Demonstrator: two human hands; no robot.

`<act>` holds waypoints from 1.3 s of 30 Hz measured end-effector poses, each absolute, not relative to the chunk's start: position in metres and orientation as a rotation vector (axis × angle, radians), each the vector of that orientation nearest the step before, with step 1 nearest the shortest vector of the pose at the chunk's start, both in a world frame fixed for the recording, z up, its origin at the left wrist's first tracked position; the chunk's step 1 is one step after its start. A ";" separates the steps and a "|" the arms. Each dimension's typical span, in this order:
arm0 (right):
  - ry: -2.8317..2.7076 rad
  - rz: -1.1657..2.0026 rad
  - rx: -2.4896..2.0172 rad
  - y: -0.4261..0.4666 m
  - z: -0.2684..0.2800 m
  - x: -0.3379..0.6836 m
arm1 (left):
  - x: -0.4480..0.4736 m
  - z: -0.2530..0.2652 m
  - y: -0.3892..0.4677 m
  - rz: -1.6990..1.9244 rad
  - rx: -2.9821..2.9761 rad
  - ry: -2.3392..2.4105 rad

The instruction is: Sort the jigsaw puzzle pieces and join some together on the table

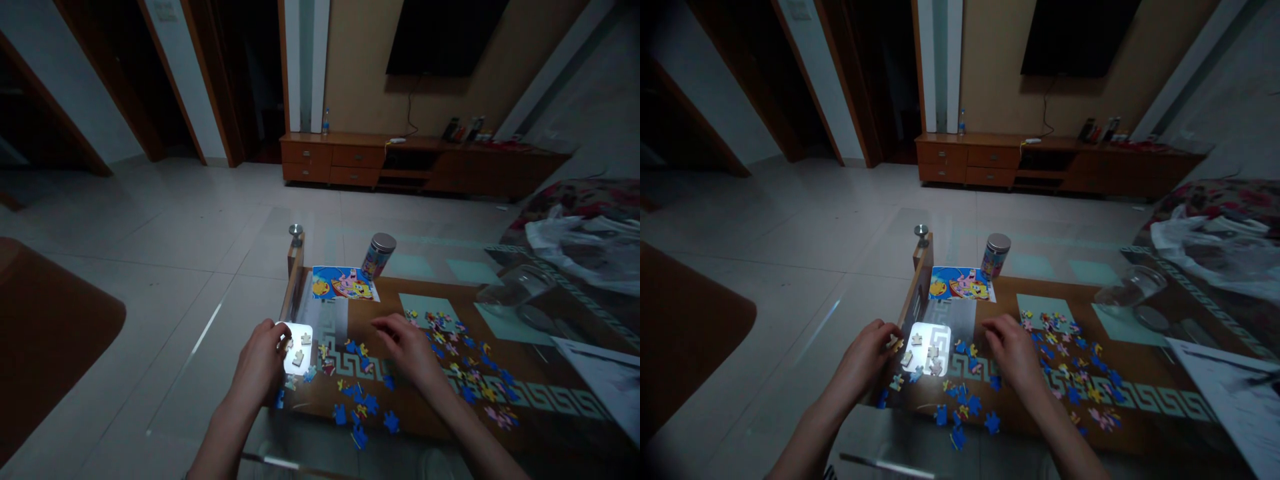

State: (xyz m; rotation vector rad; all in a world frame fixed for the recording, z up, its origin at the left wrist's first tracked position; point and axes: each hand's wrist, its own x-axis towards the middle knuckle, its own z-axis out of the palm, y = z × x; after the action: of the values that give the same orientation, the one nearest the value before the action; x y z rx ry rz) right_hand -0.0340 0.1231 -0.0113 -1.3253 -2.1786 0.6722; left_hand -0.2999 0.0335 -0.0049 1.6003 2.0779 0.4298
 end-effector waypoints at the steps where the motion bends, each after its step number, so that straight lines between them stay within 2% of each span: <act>1: -2.180 0.659 -1.323 0.124 -0.012 -0.033 | -0.300 -0.005 0.034 0.428 1.610 2.079; 39: -2.424 0.631 -1.451 0.104 0.002 -0.025 | -0.308 -0.001 0.031 0.230 1.631 2.124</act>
State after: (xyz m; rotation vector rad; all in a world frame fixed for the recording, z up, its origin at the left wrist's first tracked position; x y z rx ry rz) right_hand -0.0252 0.1037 0.0022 -1.4512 -2.4237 0.6314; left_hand -0.3082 0.0315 -0.0007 1.6312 2.1240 0.2297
